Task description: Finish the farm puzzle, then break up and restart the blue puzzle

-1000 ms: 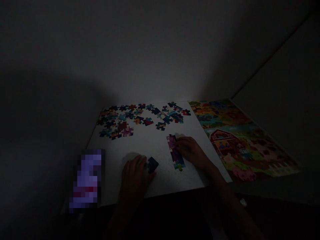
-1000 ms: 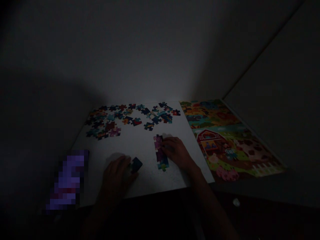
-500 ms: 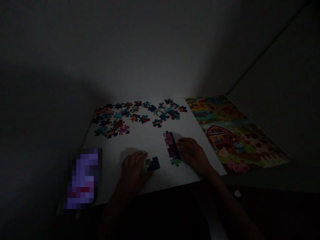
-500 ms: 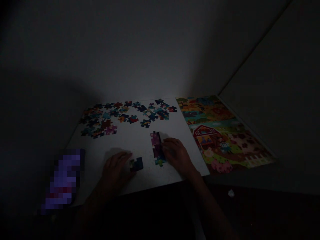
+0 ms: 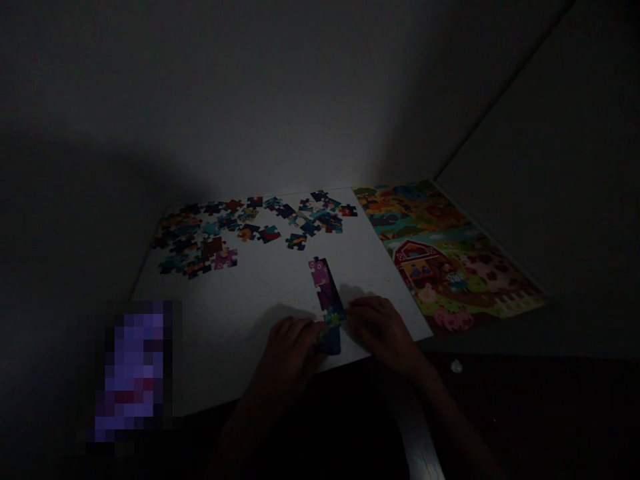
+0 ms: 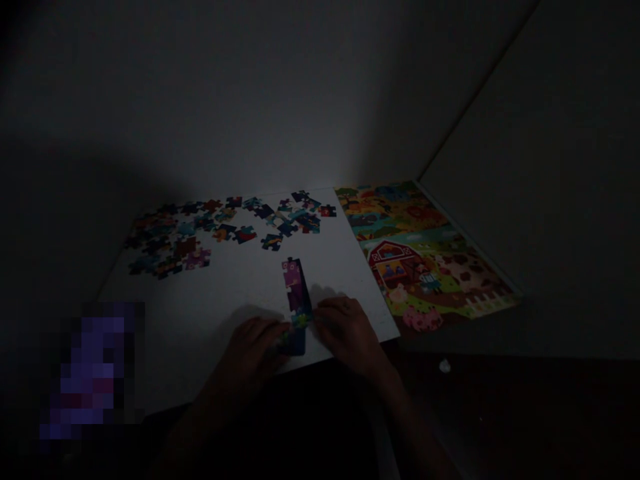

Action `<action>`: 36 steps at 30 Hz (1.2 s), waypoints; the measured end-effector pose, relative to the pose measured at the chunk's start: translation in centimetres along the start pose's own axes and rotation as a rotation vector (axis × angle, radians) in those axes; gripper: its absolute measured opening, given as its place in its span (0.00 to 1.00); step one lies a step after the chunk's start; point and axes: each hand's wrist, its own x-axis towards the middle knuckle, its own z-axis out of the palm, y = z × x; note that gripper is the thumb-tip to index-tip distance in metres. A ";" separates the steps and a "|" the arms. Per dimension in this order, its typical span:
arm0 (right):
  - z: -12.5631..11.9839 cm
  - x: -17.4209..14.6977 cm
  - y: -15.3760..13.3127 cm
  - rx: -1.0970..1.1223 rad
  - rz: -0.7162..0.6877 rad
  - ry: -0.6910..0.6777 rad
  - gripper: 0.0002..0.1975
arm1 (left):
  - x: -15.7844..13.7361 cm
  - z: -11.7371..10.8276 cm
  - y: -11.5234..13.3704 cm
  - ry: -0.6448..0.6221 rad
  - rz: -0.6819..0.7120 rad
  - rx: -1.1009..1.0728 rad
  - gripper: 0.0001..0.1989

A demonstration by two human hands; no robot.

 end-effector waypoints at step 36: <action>-0.7 0.2 -0.2 -0.002 -0.003 -0.112 0.12 | 0.5 1.5 1.5 0.330 0.291 0.237 0.11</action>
